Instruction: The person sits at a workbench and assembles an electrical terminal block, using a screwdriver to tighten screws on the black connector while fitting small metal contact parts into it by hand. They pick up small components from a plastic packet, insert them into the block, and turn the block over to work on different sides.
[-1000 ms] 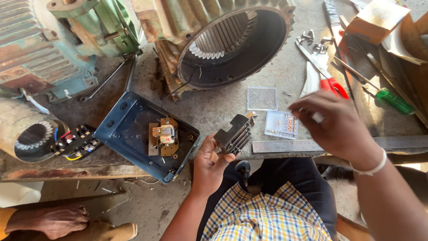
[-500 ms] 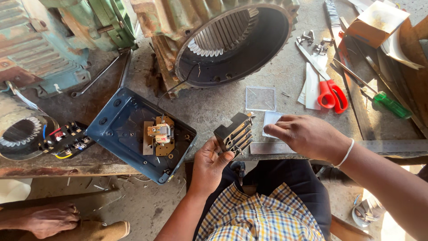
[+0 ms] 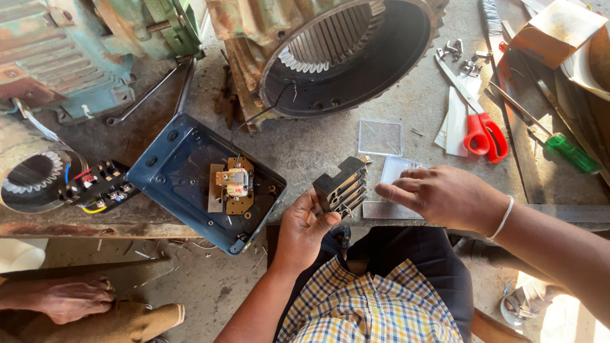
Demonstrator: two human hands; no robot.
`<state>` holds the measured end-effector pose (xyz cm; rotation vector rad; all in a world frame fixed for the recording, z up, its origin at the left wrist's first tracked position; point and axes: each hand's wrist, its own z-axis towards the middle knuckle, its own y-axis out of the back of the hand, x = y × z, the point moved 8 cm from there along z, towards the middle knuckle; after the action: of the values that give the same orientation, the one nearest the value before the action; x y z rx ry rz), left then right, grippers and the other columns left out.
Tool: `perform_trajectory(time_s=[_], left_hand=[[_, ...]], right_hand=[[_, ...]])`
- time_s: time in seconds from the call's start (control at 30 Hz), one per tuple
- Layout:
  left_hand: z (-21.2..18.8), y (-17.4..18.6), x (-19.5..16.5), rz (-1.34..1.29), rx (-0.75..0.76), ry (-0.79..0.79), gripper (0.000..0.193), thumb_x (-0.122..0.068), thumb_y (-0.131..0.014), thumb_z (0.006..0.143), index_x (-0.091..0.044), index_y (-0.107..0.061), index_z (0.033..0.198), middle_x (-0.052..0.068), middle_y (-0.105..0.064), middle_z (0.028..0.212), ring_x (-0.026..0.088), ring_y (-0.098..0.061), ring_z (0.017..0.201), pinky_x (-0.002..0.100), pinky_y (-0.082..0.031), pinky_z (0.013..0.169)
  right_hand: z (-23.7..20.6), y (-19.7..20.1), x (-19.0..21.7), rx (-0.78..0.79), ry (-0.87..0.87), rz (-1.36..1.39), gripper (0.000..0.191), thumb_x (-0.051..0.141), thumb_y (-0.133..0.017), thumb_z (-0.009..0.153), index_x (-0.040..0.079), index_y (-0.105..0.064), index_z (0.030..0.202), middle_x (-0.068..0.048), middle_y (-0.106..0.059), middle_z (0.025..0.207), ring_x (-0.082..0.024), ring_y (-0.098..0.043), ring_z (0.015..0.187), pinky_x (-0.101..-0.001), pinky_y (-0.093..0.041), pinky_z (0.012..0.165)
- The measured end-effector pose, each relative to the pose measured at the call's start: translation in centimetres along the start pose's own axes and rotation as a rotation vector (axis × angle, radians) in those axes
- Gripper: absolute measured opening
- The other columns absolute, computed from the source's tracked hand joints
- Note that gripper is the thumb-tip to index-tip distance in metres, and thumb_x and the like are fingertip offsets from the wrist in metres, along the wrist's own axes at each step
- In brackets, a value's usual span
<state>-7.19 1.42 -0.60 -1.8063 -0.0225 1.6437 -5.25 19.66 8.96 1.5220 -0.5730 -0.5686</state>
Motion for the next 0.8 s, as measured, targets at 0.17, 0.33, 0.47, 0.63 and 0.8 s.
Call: perform_trajectory(time_s=[0.17,0.33,0.47,0.63,0.8], left_hand=[[0.0,0.1,0.1,0.013,-0.002,0.008,0.046,-0.035,-0.083,0.09,-0.002,-0.065,0.115,0.004,-0.07,0.108,0.01,-0.065,0.105,0.028,-0.055,0.096],[0.0,0.2,0.0,0.021,-0.016,0.015,0.049,-0.036,-0.084,0.089,-0.002,-0.065,0.12,0.004,-0.069,0.108,0.011,-0.065,0.105,0.028,-0.055,0.097],[0.0,0.2,0.1,-0.029,-0.006,0.017,0.05,-0.036,-0.084,0.088,-0.002,-0.065,0.12,0.003,-0.07,0.109,0.011,-0.065,0.106,0.029,-0.055,0.098],[-0.1,0.7,0.7,-0.036,-0.033,0.032,0.047,-0.035,-0.085,0.09,0.0,-0.066,0.115,0.004,-0.07,0.107,0.012,-0.064,0.105,0.03,-0.054,0.098],[-0.1,1.5,1.4,-0.141,-0.077,0.077,0.05,-0.04,-0.087,0.082,-0.003,-0.068,0.11,0.003,-0.072,0.105,0.011,-0.066,0.1,0.03,-0.055,0.094]], right_hand=[[0.5,-0.4,0.1,0.114,0.04,-0.009,0.051,0.015,-0.062,0.082,0.007,-0.056,0.132,-0.009,-0.068,0.097,-0.03,-0.068,0.099,-0.039,-0.058,0.076],[1.2,-0.3,0.0,0.132,0.086,-0.011,0.033,0.018,-0.062,0.083,0.012,-0.055,0.114,-0.007,-0.064,0.094,-0.029,-0.066,0.094,-0.0402,-0.057,0.076],[1.1,0.5,-0.4,-0.015,0.107,0.081,0.033,0.018,-0.067,0.082,0.011,-0.056,0.112,-0.007,-0.068,0.098,-0.029,-0.066,0.095,-0.0422,-0.055,0.075],[0.4,1.4,-1.1,-0.176,0.114,0.188,0.039,0.017,-0.076,0.076,0.009,-0.057,0.109,-0.009,-0.07,0.102,-0.031,-0.066,0.096,-0.0439,-0.054,0.079],[-0.2,2.9,-1.6,-0.388,-0.205,0.432,0.034,0.007,-0.08,0.074,0.011,-0.06,0.102,-0.007,-0.071,0.091,-0.026,-0.071,0.084,-0.0384,-0.058,0.075]])
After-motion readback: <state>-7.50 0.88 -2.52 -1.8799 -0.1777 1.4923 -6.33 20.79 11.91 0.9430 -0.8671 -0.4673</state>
